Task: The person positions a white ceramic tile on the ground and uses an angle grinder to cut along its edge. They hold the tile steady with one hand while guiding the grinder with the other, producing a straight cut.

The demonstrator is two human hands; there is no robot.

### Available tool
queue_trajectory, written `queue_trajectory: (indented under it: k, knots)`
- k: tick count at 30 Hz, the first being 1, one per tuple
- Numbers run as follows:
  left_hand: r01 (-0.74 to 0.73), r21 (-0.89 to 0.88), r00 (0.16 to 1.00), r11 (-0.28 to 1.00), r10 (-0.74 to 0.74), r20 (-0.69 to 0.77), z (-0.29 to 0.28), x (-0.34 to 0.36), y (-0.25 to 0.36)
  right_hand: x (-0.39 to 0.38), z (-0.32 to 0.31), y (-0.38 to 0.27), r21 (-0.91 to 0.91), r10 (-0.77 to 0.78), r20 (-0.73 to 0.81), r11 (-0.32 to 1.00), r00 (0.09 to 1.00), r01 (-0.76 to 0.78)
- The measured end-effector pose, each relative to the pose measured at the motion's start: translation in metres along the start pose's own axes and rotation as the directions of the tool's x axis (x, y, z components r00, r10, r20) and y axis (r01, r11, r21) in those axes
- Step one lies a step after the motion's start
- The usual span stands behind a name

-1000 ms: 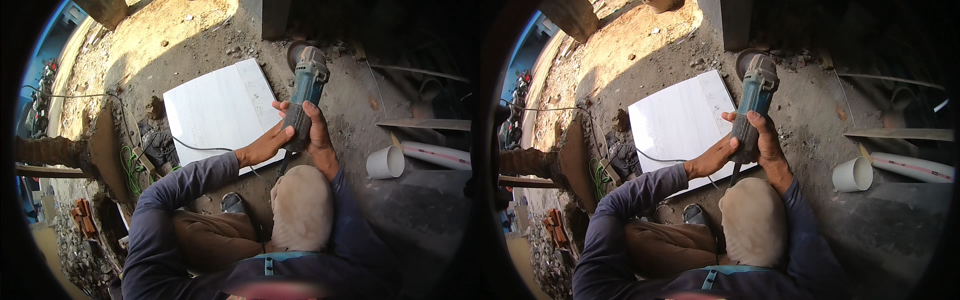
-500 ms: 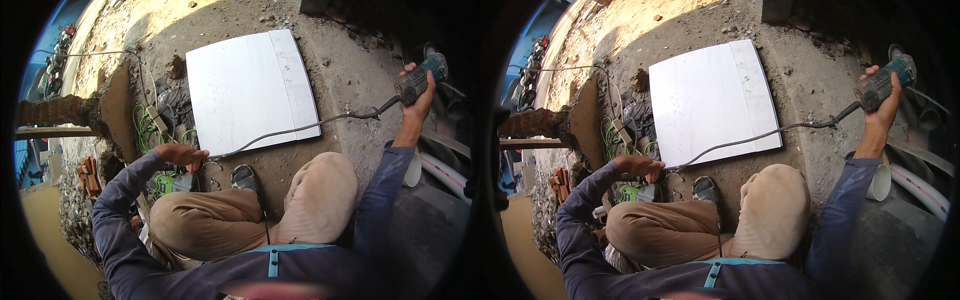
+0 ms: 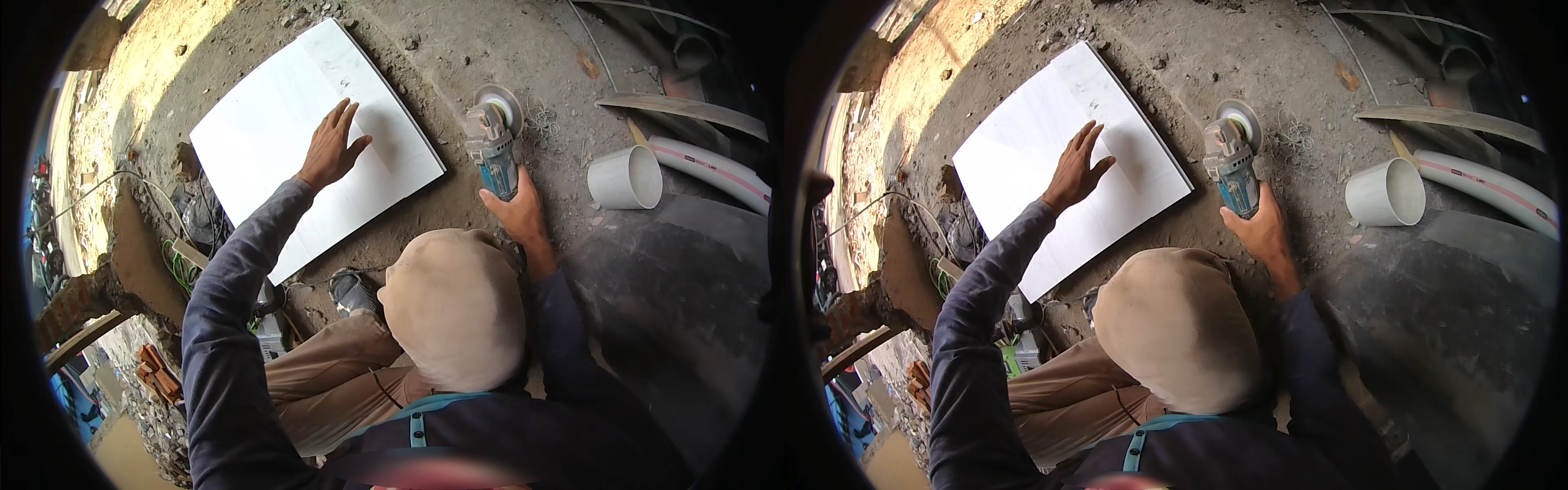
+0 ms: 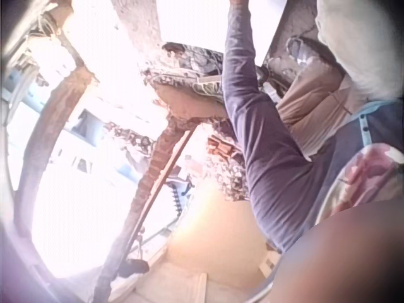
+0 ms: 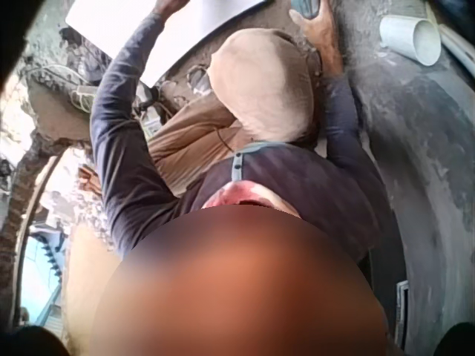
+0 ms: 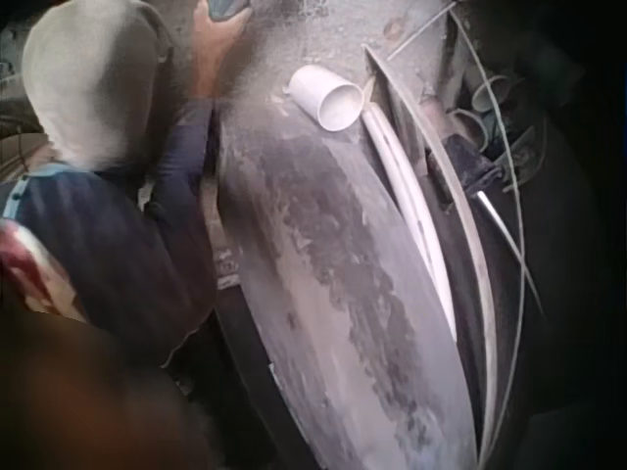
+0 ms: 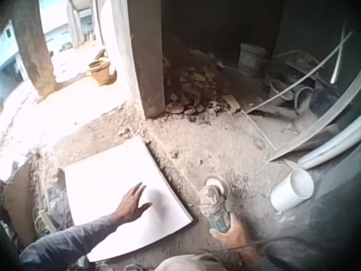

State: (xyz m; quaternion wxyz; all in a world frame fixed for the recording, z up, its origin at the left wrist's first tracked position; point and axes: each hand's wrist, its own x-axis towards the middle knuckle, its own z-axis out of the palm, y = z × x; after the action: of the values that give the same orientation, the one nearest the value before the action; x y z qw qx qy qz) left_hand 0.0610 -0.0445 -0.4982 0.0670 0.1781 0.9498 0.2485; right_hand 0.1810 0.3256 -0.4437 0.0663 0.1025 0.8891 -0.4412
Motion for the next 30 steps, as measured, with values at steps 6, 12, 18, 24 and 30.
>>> queue_trajectory:
  k: [6, 12, 18, 24, 30]
  knots:
    - [0.248, 0.173, 0.969, 0.953, -0.248, -0.024, 0.069, 0.051, -0.018, -0.043, 0.018, 0.032, -0.230, 0.114, 0.119, 0.969, 0.986, -0.084]
    - [0.215, 0.267, 0.958, 0.939, -0.149, -0.244, 0.091, 0.043, -0.024, -0.059, 0.022, 0.045, -0.293, 0.123, 0.188, 0.954, 0.974, -0.064]
    - [0.232, 0.282, 0.959, 0.931, -0.171, -0.226, 0.088, 0.043, -0.021, -0.054, 0.024, 0.044, -0.325, 0.215, 0.297, 0.939, 0.930, -0.113]
    - [0.250, 0.291, 0.955, 0.924, -0.185, -0.232, 0.090, 0.046, -0.020, -0.051, 0.026, 0.041, -0.327, 0.214, 0.313, 0.939, 0.925, -0.106]
    - [0.253, 0.290, 0.956, 0.923, -0.193, -0.222, 0.089, 0.046, -0.020, -0.046, 0.024, 0.034, -0.335, 0.250, 0.327, 0.933, 0.912, -0.135]
